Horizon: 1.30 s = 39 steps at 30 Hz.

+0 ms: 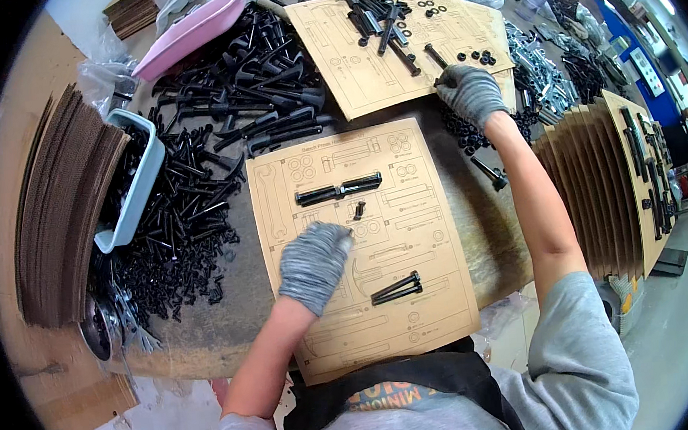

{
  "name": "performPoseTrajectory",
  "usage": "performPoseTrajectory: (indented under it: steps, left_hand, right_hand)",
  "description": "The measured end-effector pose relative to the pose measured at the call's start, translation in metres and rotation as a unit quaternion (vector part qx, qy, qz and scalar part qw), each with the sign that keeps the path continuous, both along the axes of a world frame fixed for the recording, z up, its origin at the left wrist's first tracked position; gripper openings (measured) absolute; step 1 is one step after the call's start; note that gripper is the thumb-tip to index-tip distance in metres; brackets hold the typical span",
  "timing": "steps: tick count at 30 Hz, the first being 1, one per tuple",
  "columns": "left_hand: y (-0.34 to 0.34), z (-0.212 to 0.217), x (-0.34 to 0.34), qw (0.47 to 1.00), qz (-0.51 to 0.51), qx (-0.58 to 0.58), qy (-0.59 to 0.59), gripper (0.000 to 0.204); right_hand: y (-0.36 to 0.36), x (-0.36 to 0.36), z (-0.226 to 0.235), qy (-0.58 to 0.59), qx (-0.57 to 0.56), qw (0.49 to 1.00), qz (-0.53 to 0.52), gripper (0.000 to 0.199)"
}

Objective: The person sorts black metal hardware including bolts, nuts, washers, and tools from a large pile on a workbench. They place the items onto a cardboard template with printed outlines, arranging each piece into its designated spot.

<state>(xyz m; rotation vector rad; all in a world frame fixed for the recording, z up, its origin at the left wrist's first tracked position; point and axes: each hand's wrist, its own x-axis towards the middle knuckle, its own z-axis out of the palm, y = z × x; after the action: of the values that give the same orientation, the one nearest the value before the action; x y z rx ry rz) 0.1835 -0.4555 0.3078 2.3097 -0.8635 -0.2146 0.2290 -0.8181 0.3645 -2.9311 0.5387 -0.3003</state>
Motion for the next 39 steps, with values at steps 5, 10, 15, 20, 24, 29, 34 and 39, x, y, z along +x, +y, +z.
performPoseTrajectory:
  steps: [5,10,15,20,24,29,34,39]
  left_hand:
    - [-0.001,0.0,0.024,0.997,0.062,-0.036,-0.008,0.015]
    - [-0.005,-0.006,0.017,0.997,0.064,0.005,-0.048,0.017]
    - [-0.005,-0.009,0.01,0.997,0.06,0.019,-0.055,0.019]
    - [-0.003,-0.003,0.013,0.997,0.047,0.044,-0.031,0.022]
    - [-0.007,-0.002,0.013,0.996,0.053,0.057,-0.033,0.021]
    - [-0.008,-0.007,0.013,0.996,0.072,0.042,-0.031,0.02]
    - [-0.009,-0.01,0.014,0.996,0.067,0.04,-0.048,0.02]
    - [-0.019,0.001,0.017,0.997,0.04,0.068,-0.021,0.026]
  right_hand:
    - [0.077,-0.026,0.012,0.015,0.228,0.944,0.237,0.016]
    - [0.149,-0.051,-0.008,0.192,0.229,0.876,0.378,0.018]
    - [0.147,-0.082,-0.027,0.177,0.146,0.919,0.322,0.017]
    - [0.16,-0.105,-0.027,0.102,0.171,0.953,0.228,0.021]
    - [0.167,-0.107,-0.044,0.024,0.107,0.969,0.223,0.016]
    - [0.162,-0.077,-0.032,-0.035,0.075,0.957,0.277,0.012]
    - [0.167,-0.046,-0.031,0.072,0.012,0.93,0.36,0.012]
    - [0.161,-0.048,-0.031,0.055,0.046,0.94,0.334,0.016]
